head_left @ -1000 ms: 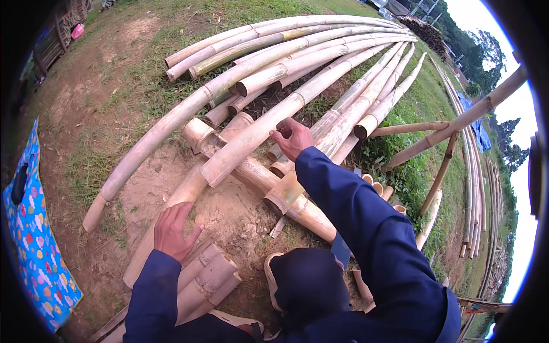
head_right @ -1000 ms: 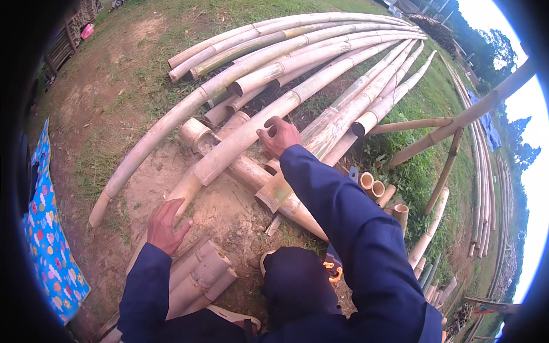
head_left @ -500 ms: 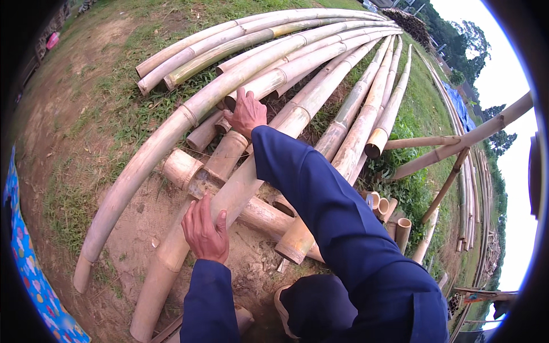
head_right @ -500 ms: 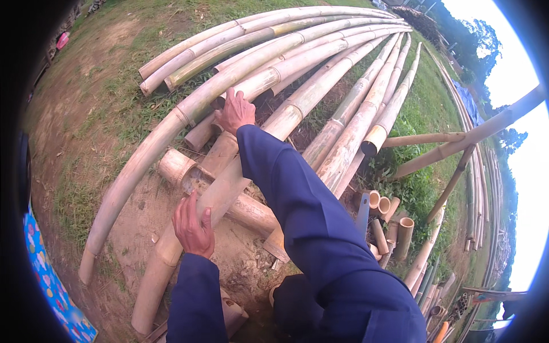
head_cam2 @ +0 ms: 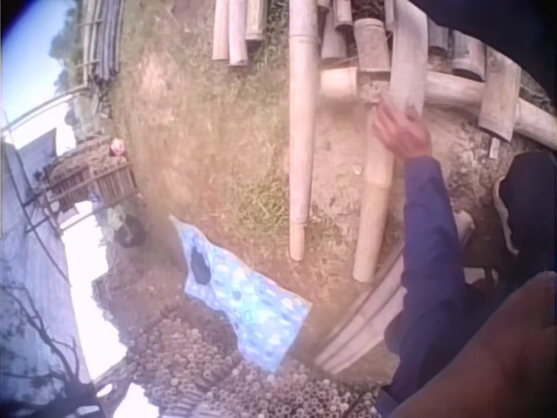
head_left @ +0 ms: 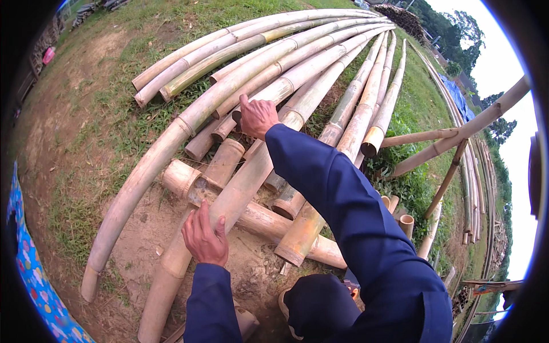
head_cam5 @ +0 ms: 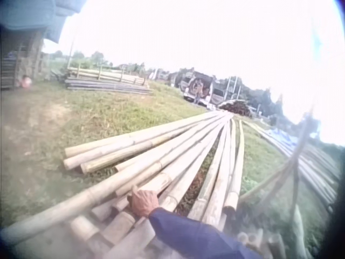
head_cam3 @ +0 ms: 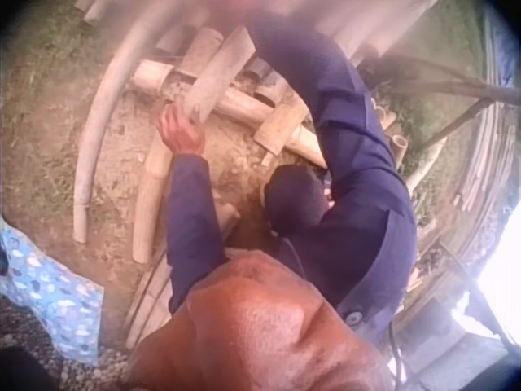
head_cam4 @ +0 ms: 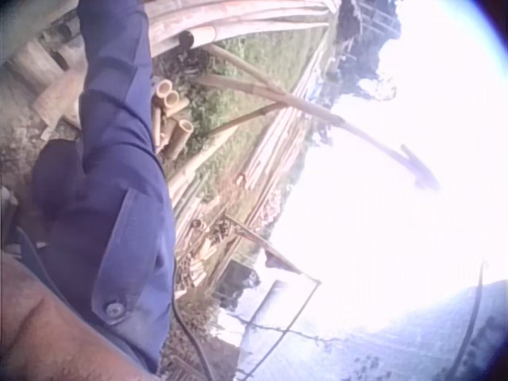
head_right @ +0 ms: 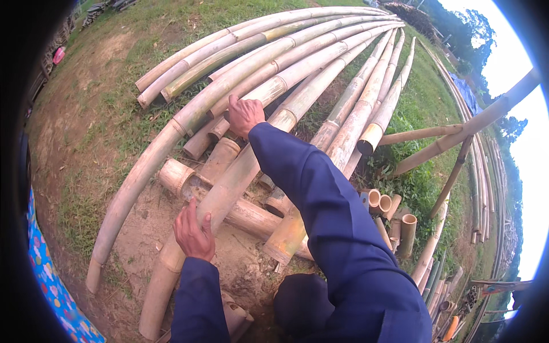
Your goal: The person uses a hand saw to cut bamboo poles into shorter sections. They position each pole, saw through it, and set the cut piece aside, repeating the process with multiple bamboo poles.
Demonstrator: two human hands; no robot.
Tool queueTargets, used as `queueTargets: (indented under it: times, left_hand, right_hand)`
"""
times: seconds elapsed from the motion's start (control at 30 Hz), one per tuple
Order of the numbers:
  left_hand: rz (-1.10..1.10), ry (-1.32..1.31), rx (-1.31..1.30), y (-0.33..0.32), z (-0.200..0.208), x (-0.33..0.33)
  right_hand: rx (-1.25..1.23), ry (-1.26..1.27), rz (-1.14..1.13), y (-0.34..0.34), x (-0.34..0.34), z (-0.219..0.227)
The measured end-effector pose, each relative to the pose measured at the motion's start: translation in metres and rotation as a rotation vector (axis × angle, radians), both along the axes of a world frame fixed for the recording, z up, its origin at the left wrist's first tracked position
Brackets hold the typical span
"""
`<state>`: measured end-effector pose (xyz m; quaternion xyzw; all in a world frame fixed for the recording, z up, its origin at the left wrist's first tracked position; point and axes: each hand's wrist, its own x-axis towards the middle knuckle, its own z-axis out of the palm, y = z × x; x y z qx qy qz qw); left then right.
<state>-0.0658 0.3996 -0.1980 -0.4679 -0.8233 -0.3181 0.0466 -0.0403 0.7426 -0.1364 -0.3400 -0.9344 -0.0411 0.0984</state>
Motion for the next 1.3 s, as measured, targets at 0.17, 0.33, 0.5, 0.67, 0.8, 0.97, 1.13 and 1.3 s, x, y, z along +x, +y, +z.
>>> queueTargets:
  times: [0.17,0.33,0.5,0.67,0.8,0.97,1.13,1.3]
  left_hand:
    - [-0.004,-0.02,0.004,0.003,-0.002,0.002]
    - [0.014,-0.01,-0.004,0.001,-0.006,0.001]
    - [0.013,-0.003,-0.02,0.003,-0.005,-0.001]
    - [0.001,0.009,-0.05,0.001,-0.004,0.002]
    - [0.016,0.026,-0.043,0.001,-0.006,-0.002]
    - [0.025,0.01,-0.048,0.002,-0.007,0.0]
    - [0.009,0.026,-0.018,0.001,-0.005,0.0]
    - [-0.007,0.016,0.012,0.003,-0.003,0.002]
  right_hand:
    - [0.073,-0.079,0.061,-0.013,0.06,0.019]
    - [0.032,-0.078,-0.013,-0.054,0.12,0.041]
    - [-0.008,-0.103,-0.017,-0.079,0.183,0.021]
    - [-0.036,-0.178,-0.076,-0.088,0.206,0.003]
    - [0.057,-0.251,-0.016,-0.087,0.206,0.018]
    - [0.107,-0.283,0.205,-0.054,0.184,0.024]
    - [-0.108,-0.565,0.358,-0.025,0.167,0.017]
    - [-0.558,-0.402,0.233,0.028,0.174,-0.002]
